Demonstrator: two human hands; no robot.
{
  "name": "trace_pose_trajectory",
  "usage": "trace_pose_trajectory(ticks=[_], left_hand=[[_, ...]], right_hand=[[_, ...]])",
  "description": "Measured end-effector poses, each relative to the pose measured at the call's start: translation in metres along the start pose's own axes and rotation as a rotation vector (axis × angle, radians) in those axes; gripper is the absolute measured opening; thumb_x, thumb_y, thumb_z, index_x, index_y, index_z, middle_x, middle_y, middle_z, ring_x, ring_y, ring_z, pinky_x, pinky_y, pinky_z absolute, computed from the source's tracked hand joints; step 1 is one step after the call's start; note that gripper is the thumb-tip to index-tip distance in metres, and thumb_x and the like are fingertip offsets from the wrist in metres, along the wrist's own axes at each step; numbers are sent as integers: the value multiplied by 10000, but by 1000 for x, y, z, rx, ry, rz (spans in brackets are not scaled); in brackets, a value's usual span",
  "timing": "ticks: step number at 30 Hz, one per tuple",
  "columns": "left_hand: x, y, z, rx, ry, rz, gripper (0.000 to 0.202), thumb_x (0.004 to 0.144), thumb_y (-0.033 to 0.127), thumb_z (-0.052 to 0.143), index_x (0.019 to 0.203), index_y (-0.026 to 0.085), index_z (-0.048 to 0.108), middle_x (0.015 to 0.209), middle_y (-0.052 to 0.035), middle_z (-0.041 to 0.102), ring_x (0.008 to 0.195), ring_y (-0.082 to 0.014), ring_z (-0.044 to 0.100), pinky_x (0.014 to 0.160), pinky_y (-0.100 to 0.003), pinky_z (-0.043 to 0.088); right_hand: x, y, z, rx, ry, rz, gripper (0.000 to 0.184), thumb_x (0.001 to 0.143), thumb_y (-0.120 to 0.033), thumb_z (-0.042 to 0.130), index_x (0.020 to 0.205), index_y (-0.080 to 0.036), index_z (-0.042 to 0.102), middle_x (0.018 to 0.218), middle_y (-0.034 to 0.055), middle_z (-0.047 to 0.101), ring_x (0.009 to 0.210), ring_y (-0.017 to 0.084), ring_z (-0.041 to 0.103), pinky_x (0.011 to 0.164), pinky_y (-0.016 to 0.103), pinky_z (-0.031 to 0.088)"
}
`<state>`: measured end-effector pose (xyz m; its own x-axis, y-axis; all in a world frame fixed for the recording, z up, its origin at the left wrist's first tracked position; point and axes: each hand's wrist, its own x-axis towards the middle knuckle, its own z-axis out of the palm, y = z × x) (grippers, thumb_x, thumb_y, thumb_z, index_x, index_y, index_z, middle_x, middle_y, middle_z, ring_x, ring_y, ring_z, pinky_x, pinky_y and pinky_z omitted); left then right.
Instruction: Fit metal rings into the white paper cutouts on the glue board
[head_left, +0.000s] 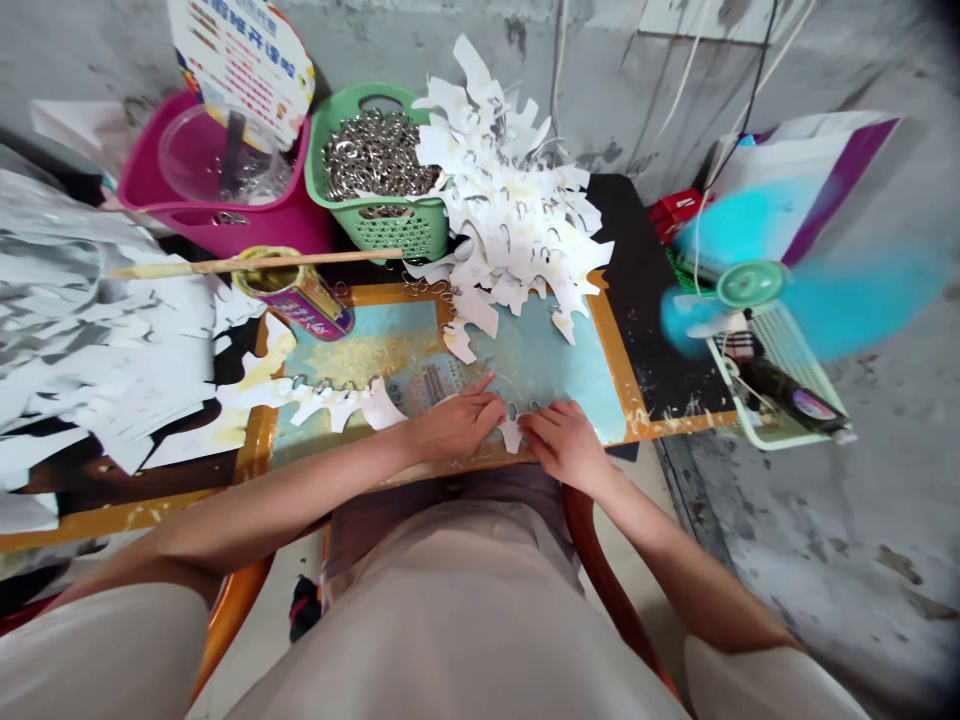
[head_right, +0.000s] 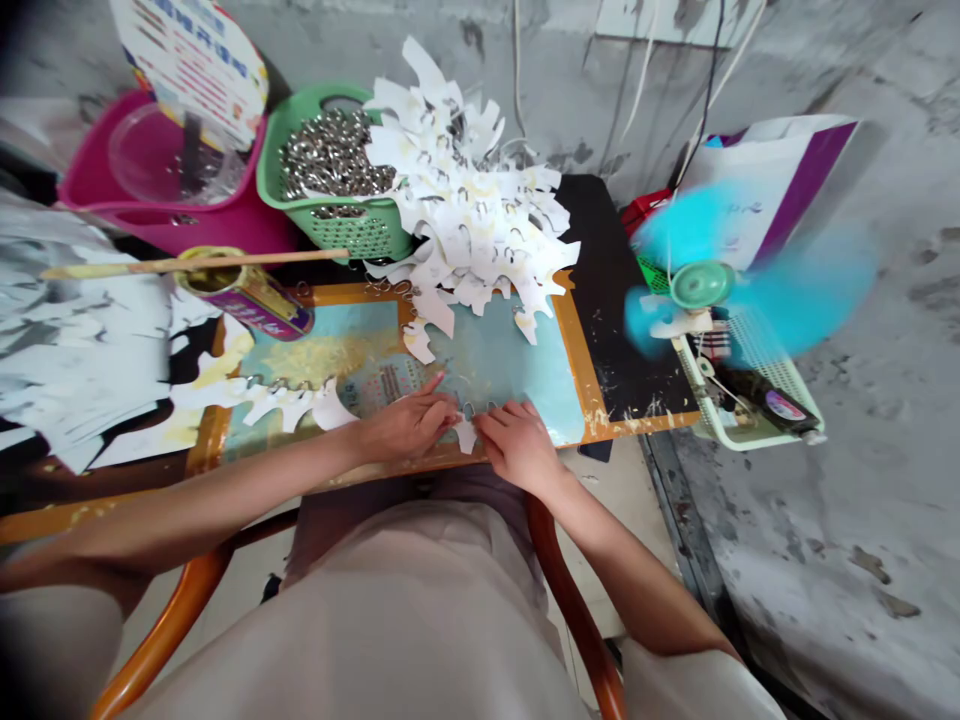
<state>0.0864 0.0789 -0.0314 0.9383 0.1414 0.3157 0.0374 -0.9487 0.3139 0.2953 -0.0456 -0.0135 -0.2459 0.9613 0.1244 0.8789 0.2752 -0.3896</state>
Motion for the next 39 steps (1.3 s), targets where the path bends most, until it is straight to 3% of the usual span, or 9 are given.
trace_pose_trajectory(ticks=[5, 9, 13, 18, 24, 28, 31, 34, 39], left_hand=[[-7, 17, -5, 69, -71, -14, 375, 834, 156, 521, 1207, 117, 519, 1070, -148, 669, 1164, -290, 589, 1200, -596, 188], [-15, 31, 0, 127, -98, -77, 368, 875, 167, 502, 1240, 145, 545, 1202, -135, 651, 1251, -288, 533, 1222, -590, 109], [-17, 41, 2, 145, -58, -161, 333, 910, 168, 488, 1232, 160, 576, 1258, -129, 633, 1296, -284, 494, 1216, -624, 21], [-14, 55, 2, 192, 3, -276, 323, 891, 196, 528, 1197, 148, 622, 1279, -169, 597, 1355, -338, 426, 1165, -709, -42], [-21, 56, 0, -25, 194, -366, 321, 825, 140, 537, 1101, 216, 680, 1287, -132, 576, 1328, -327, 457, 1174, -688, 119], [-19, 47, -19, -218, 344, -432, 425, 899, 216, 536, 1324, 213, 536, 1176, -105, 637, 1132, -227, 596, 1169, -547, 300], [-4, 32, -40, -146, 210, -459, 564, 875, 434, 639, 1374, 200, 520, 1437, -196, 447, 1329, -357, 428, 1123, -608, 316], [14, 14, -61, -162, -21, -288, 273, 901, 437, 615, 1057, 240, 723, 1517, -147, 360, 1436, -412, 258, 1139, -703, 147], [31, 1, -89, -442, -227, -136, 244, 881, 441, 653, 831, 225, 755, 1456, -95, 433, 1437, -360, 270, 1173, -584, 234]], right_hand=[[-3, -9, -1, -125, 11, -61, 214, 998, -306, 468, 1021, -211, 659, 1027, 63, 701, 932, 227, 545, 827, 396, 307], [1, -19, 5, -196, -4, -7, 249, 997, -306, 456, 869, -182, 629, 857, 68, 662, 885, 232, 540, 859, 420, 314], [7, -3, -5, 31, -20, 27, 231, 982, -316, 479, 855, -199, 633, 818, 42, 640, 829, 199, 561, 814, 360, 386], [17, 17, -22, 171, 263, 263, 227, 937, -360, 551, 1074, -193, 623, 1046, 92, 608, 855, 202, 564, 754, 323, 460], [32, 6, -9, 156, -110, 147, 162, 818, -249, 689, 905, -185, 567, 872, 55, 585, 873, 230, 508, 739, 314, 399], [35, -1, -13, 345, -217, 170, 118, 851, -207, 614, 824, -208, 499, 721, -29, 502, 696, 151, 472, 626, 250, 318], [35, -10, -32, 459, -211, 107, 136, 882, -232, 586, 815, -212, 469, 757, -33, 504, 697, 132, 466, 644, 241, 332], [34, -20, -57, 499, -189, 37, 109, 899, -249, 571, 848, -213, 482, 824, -14, 534, 761, 139, 492, 700, 248, 373], [32, -26, -88, 657, -212, 102, 373, 871, -277, 643, 1182, -254, 440, 890, -7, 622, 790, 141, 566, 657, 233, 408]])
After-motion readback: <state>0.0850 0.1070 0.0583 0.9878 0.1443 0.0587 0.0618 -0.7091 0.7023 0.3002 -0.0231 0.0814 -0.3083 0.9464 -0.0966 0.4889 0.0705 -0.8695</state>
